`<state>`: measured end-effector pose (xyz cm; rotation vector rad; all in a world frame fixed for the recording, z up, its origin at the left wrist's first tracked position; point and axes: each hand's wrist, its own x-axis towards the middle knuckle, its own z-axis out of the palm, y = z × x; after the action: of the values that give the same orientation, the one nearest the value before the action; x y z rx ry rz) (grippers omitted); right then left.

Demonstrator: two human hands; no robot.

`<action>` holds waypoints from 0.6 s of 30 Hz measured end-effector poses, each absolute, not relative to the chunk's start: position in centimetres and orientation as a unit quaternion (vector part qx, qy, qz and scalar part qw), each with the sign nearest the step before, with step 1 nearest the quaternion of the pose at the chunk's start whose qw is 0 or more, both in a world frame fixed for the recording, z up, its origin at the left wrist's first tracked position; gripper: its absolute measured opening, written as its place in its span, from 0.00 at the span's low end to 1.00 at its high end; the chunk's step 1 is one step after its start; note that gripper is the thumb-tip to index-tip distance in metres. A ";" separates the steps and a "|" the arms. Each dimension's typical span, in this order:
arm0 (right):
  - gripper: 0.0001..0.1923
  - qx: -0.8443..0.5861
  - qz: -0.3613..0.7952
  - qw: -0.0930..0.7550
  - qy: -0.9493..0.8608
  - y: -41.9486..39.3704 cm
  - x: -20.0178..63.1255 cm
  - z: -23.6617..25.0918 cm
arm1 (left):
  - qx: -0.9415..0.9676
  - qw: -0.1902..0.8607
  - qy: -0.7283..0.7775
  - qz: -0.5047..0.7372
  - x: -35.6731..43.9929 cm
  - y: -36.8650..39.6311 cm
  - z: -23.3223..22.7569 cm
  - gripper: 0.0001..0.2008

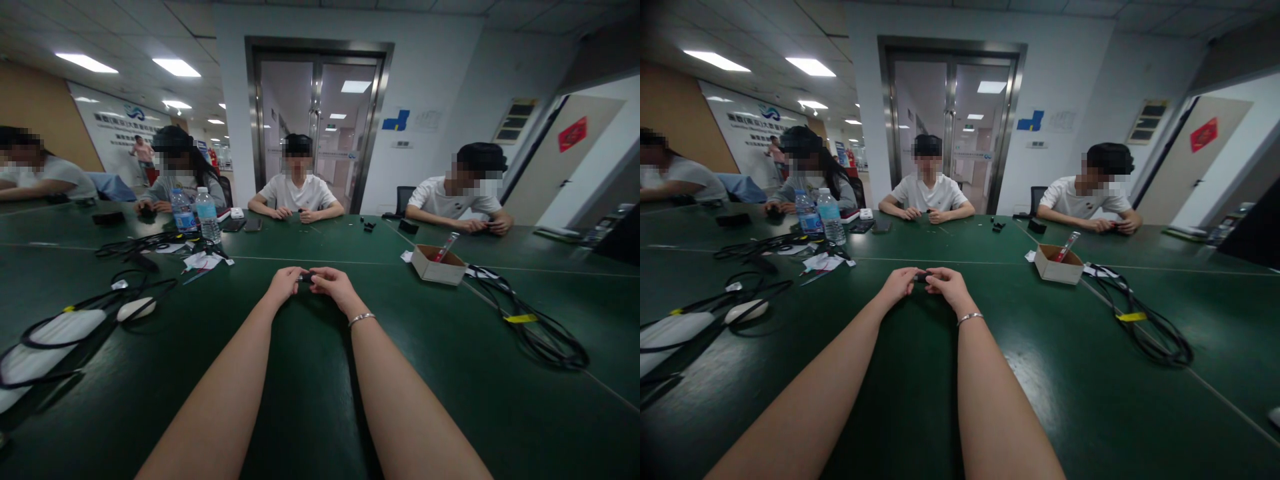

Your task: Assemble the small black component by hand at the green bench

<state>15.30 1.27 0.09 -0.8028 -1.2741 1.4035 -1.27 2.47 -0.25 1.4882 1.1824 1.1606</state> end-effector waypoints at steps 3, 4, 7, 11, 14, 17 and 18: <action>0.13 -0.339 0.585 0.518 -0.524 1.2 15.2 0.2 | 0.598 0.438 0.484 0.464 -1.2 2.4 -0.3 0.17; 0.13 -0.341 0.585 0.519 -0.522 1.1 15.2 0.2 | 0.600 0.436 0.484 0.464 -1.2 2.4 -0.3 0.17; 0.11 -0.360 0.584 0.518 -0.511 1.3 15.2 0.2 | 0.604 0.430 0.480 0.468 -1.0 2.1 -0.2 0.16; 0.02 -0.400 0.578 0.521 -0.485 1.6 15.1 0.1 | 0.597 0.434 0.471 0.483 -0.6 1.8 0.0 0.11; 0.02 -0.405 0.583 0.522 -0.473 1.7 15.1 0.1 | 0.588 0.432 0.480 0.487 -0.5 1.6 0.2 0.10; 0.02 -0.401 0.588 0.524 -0.468 1.6 15.0 0.2 | 0.578 0.449 0.484 0.480 -0.4 1.6 0.2 0.12; 0.02 -0.399 0.589 0.524 -0.468 1.6 15.0 0.3 | 0.580 0.448 0.484 0.479 -0.5 1.7 0.1 0.13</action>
<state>15.03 1.59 0.27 -0.9560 -1.1189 1.4106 -0.47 1.69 0.11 1.4349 1.1972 1.1842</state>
